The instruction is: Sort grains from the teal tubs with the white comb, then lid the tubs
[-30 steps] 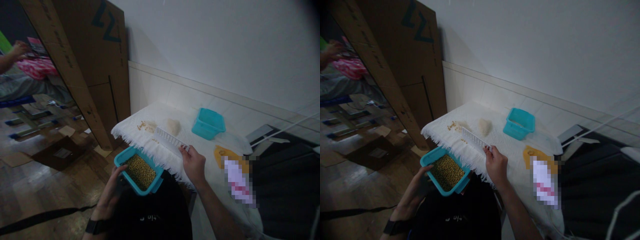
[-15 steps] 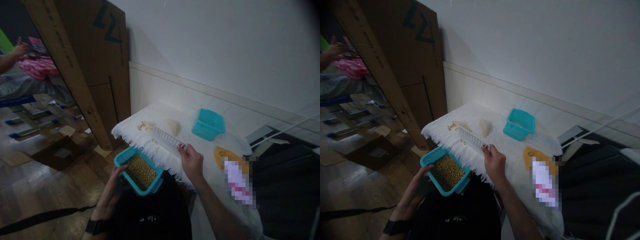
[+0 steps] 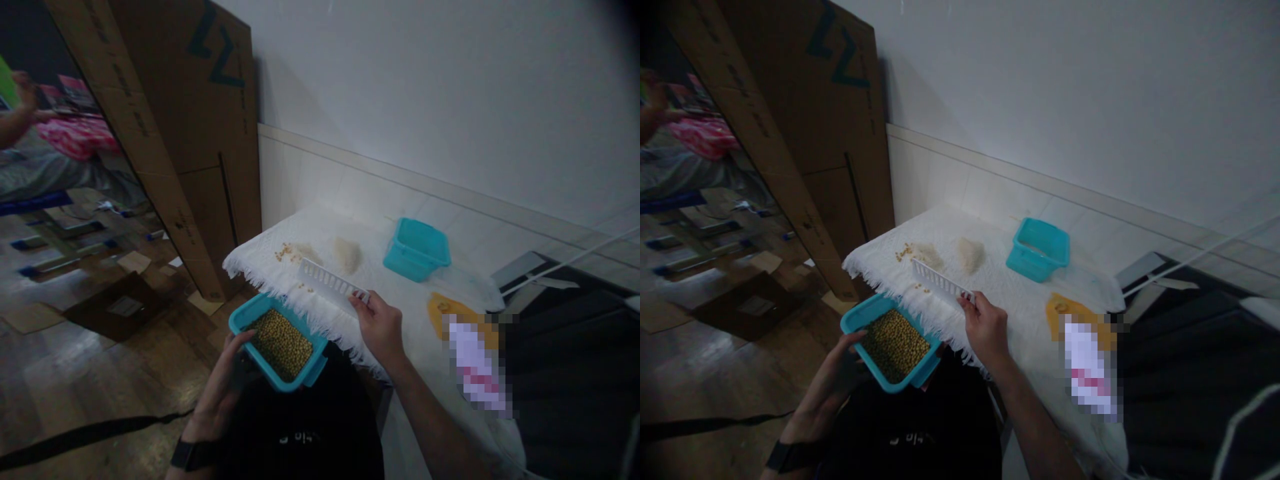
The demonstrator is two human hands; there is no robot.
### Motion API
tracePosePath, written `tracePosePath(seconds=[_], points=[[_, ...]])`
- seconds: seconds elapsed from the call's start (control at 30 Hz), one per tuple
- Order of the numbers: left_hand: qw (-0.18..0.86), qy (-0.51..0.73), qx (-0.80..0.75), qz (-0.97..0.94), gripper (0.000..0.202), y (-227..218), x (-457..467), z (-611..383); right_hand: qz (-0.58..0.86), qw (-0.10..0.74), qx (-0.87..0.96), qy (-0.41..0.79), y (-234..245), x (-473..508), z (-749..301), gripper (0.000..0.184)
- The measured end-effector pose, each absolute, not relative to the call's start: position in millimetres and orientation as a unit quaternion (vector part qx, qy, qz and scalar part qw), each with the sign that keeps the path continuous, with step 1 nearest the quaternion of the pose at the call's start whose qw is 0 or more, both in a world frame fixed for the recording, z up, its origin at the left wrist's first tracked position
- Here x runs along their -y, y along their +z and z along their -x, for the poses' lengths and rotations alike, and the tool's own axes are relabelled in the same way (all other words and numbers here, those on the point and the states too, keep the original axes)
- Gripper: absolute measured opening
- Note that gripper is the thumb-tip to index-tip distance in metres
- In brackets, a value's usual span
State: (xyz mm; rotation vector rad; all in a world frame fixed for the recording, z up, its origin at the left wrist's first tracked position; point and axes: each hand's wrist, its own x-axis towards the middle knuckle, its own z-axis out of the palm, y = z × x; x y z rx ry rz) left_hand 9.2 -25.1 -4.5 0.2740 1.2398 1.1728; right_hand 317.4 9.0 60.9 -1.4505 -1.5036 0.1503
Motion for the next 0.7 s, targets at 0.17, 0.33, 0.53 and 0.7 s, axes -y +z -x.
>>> tracePosePath(seconds=[0.17,0.33,0.53,0.7], points=[[0.655,0.52,-0.536,-0.117,0.063,-3.0,26.8,-10.3,0.589,0.502,0.63,0.062,61.3,-4.2,-314.5,0.045],[0.652,0.513,-0.544,-0.127,0.059,-2.7,26.2,-11.4,0.588,0.5,0.633,0.061,61.2,-1.3,-315.5,0.049],[0.649,0.517,-0.541,-0.139,0.057,-7.7,26.1,-11.8,0.57,0.502,0.646,0.075,62.6,8.5,-305.1,0.044],[0.646,0.518,-0.547,-0.129,0.067,-8.9,25.0,-12.4,0.564,0.494,0.658,0.068,65.8,12.5,-302.2,0.048]])
